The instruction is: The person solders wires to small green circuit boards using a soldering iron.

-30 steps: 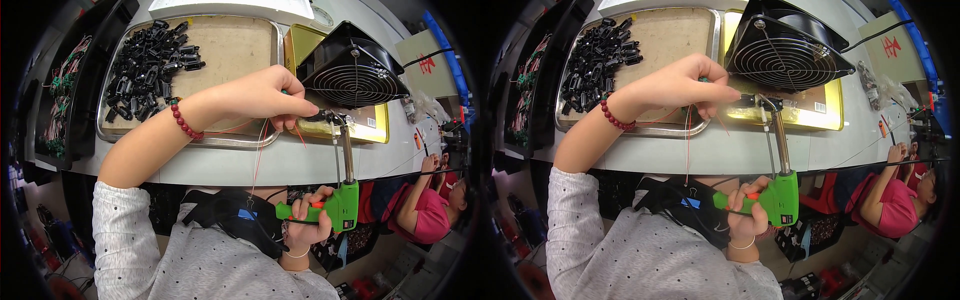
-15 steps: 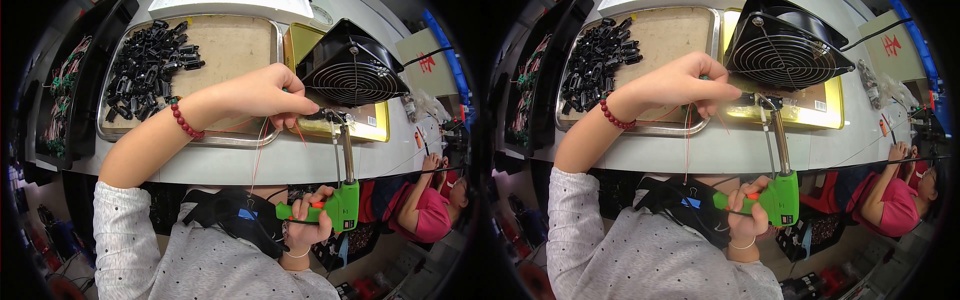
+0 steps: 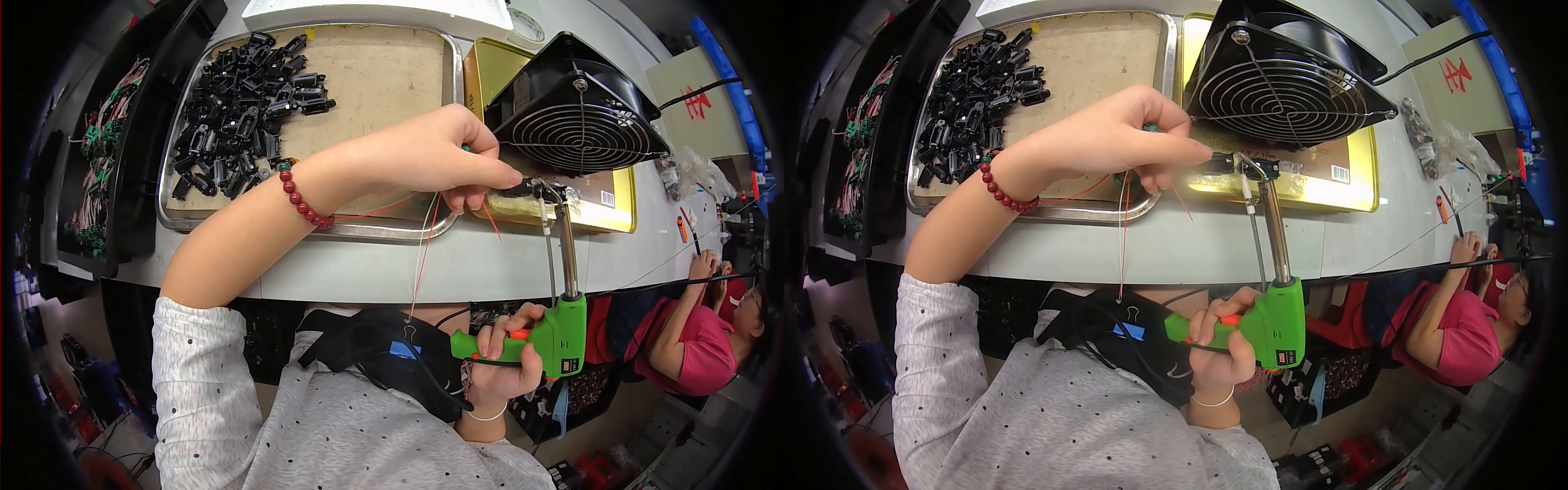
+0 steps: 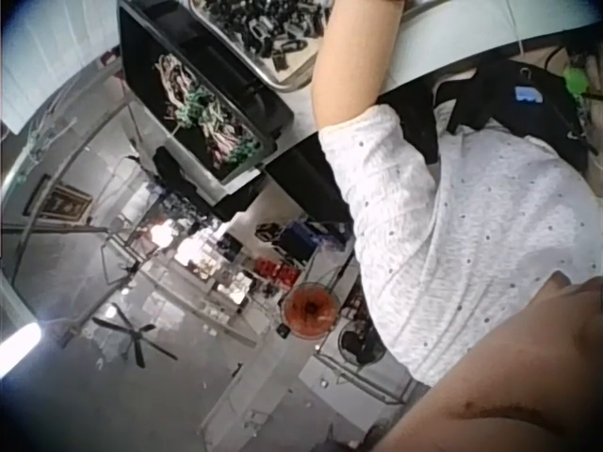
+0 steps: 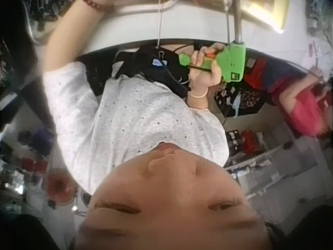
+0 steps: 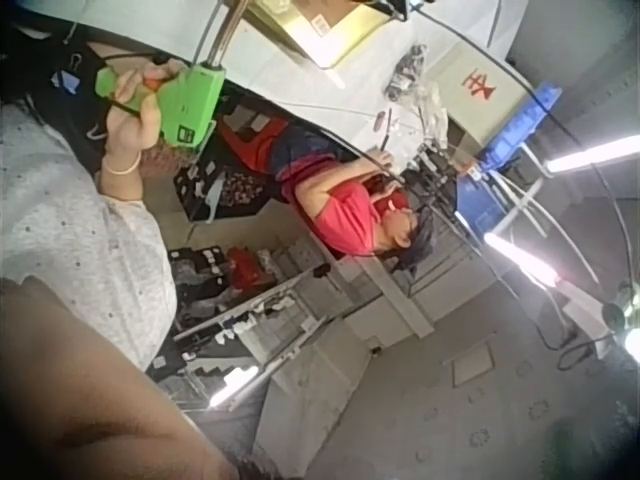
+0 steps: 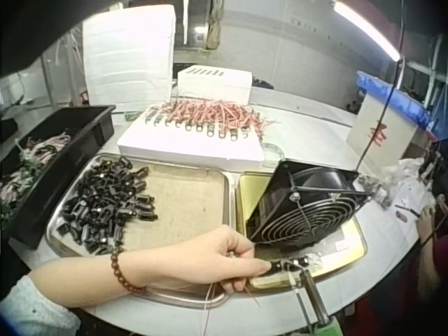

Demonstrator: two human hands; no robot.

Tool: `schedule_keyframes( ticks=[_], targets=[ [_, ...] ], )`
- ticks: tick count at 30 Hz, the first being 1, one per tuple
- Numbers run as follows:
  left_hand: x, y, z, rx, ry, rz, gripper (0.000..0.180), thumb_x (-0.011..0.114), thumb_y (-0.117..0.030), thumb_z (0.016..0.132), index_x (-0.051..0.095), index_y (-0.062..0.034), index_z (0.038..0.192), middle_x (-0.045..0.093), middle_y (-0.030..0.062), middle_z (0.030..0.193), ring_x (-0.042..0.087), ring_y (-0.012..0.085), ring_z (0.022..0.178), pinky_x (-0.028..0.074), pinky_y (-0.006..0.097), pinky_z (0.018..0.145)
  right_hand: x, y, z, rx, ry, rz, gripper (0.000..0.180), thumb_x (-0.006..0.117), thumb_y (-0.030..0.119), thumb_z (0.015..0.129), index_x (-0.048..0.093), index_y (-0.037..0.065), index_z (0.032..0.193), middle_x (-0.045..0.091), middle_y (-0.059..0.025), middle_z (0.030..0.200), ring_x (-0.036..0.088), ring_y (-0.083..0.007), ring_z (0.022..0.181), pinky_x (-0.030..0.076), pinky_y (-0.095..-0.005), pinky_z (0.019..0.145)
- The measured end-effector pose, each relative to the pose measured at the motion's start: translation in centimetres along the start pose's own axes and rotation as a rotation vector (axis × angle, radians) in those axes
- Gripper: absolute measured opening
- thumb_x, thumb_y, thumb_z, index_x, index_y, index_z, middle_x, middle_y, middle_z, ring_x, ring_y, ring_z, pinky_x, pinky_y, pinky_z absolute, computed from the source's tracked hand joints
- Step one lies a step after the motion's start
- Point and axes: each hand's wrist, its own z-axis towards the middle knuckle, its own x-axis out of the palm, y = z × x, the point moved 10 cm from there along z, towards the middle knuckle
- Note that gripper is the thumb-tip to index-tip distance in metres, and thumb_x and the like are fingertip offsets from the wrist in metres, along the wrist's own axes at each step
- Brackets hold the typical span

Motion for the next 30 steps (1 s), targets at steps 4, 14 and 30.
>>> schedule_keyframes(
  ticks=[4,14,30],
  targets=[
    [-0.1,-0.1,0.0,0.012,-0.001,0.015,0.032,0.063,-0.026,0.08,0.056,-0.0014,0.061,0.055,0.0028,0.056,0.053,0.0059,0.051,0.043,0.017,0.049,0.2,0.0,0.0,0.0,-0.001,0.008,0.043,0.051,0.016,0.076,0.04,0.001,0.115,0.05,-0.0073,0.101,0.042,-0.0125,0.053,0.037,-0.0258,0.047],
    [-1.3,-2.4,-0.5,0.238,-0.057,0.245,0.024,0.067,-0.019,0.074,0.055,-0.0012,0.066,0.057,0.0015,0.068,0.054,0.0063,0.058,0.044,0.019,0.051,0.1,0.0,0.1,0.019,0.002,-0.018,0.044,0.052,0.018,0.075,0.04,0.0,0.114,0.047,-0.011,0.104,0.041,-0.0128,0.052,0.036,-0.0258,0.047],
    [1.9,-6.7,-4.2,0.852,-0.233,1.358,0.013,0.061,-0.007,0.064,0.06,-0.0081,0.076,0.053,0.0039,0.087,0.056,0.0197,0.075,0.047,0.03,0.063,-0.4,0.3,0.1,0.013,-0.03,-0.023,0.045,0.052,0.017,0.074,0.041,0.0,0.114,0.048,-0.0099,0.103,0.04,-0.0125,0.051,0.035,-0.0255,0.046]
  ],
)
